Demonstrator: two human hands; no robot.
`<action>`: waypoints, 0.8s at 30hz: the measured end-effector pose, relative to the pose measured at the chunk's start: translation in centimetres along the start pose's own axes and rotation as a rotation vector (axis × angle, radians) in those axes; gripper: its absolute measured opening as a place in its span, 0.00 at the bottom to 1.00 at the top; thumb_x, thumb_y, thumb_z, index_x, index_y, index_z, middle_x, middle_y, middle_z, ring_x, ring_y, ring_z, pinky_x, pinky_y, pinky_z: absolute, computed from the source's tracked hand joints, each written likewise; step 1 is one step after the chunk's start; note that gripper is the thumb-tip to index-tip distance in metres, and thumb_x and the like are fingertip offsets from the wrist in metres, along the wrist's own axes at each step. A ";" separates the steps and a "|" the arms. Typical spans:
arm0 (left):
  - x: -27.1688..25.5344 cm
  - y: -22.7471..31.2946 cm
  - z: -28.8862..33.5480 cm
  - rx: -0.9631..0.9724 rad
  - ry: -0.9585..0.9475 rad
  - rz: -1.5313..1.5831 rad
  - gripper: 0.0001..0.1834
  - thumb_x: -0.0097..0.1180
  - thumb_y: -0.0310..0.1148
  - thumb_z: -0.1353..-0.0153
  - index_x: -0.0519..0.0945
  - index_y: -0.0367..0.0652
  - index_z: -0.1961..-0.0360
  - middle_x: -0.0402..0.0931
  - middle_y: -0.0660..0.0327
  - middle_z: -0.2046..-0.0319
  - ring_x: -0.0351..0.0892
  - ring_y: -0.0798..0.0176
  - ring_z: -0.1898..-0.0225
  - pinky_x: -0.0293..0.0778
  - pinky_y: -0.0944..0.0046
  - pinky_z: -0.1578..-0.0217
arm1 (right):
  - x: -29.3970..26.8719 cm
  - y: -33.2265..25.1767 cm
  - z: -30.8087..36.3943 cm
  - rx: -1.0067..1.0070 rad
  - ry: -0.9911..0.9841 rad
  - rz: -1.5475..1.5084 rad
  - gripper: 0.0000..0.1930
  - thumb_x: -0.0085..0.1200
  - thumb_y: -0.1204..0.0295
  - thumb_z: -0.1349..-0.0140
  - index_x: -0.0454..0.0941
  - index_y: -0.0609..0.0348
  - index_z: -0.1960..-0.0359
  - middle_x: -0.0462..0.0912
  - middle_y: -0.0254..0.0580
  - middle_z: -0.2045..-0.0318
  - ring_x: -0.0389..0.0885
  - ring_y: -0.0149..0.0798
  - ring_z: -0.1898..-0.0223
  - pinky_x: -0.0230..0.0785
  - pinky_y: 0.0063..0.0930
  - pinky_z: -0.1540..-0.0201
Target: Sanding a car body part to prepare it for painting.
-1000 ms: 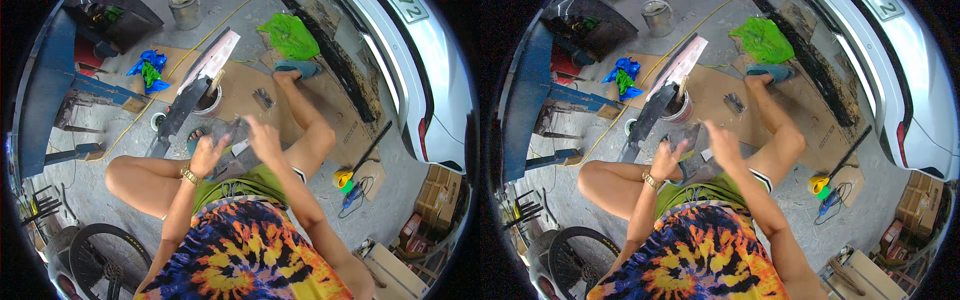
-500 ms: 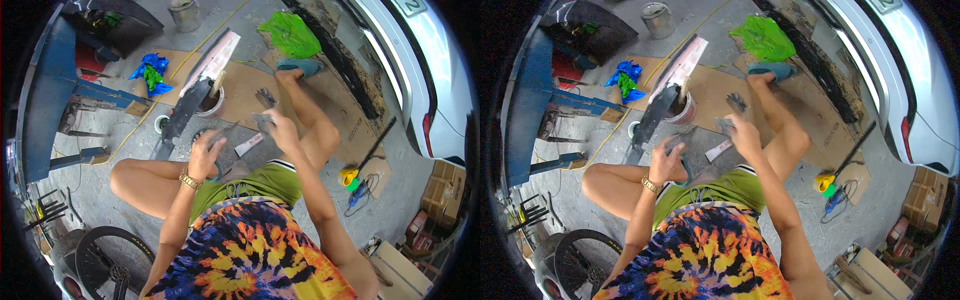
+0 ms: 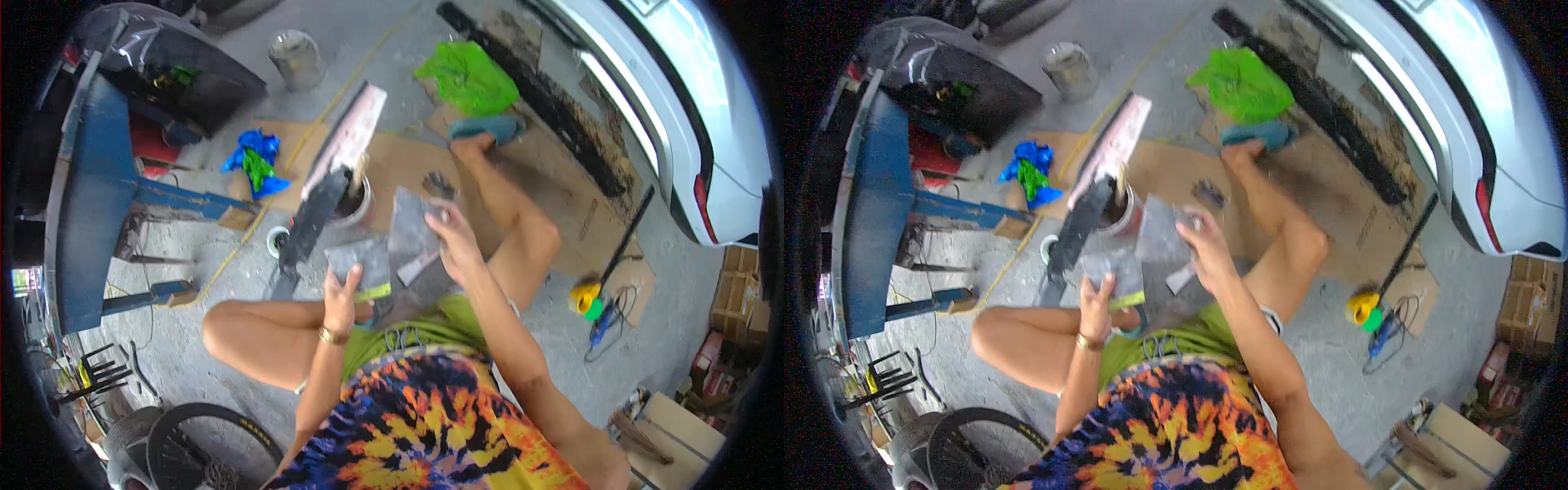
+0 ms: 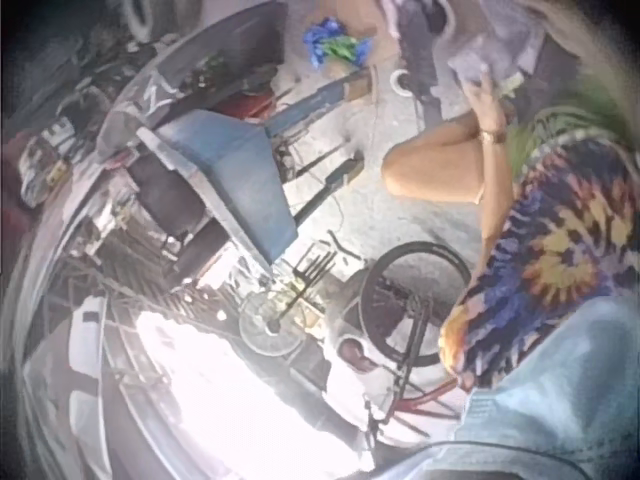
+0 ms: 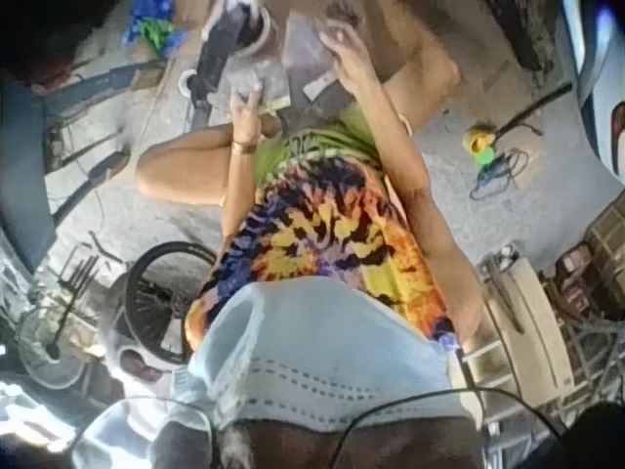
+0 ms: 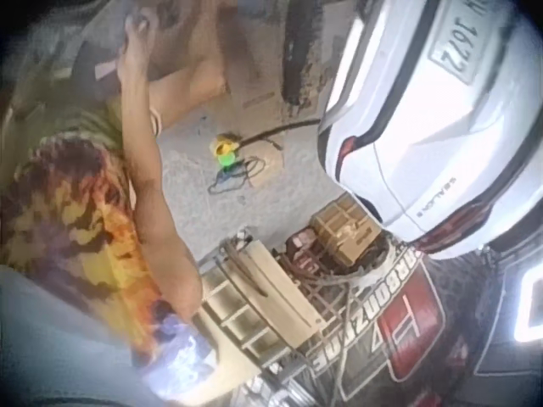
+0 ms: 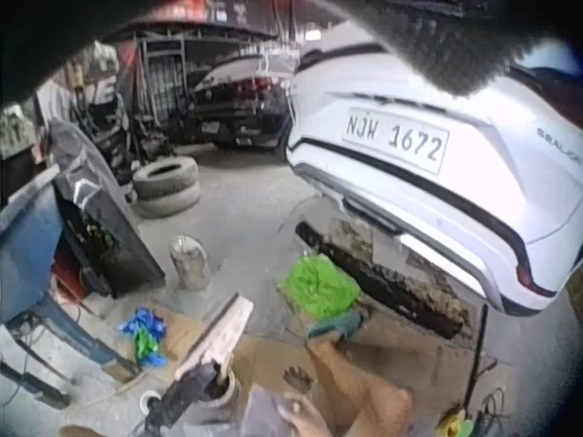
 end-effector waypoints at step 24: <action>-8.8 22.8 -11.2 0.208 -0.041 -0.251 0.21 0.66 0.38 0.53 0.70 0.41 0.63 0.76 0.55 0.69 0.73 0.64 0.67 0.67 0.66 0.65 | 1.2 -3.4 -24.3 -0.254 0.218 0.344 0.16 0.61 0.74 0.39 0.72 0.58 0.51 0.78 0.34 0.60 0.75 0.30 0.57 0.67 0.25 0.51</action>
Point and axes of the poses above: each hand's wrist, its own z-axis away from the middle knuckle, its own x-axis out of the palm, y = z × x, the point moved 3 cm from there along -z, towards the middle knuckle
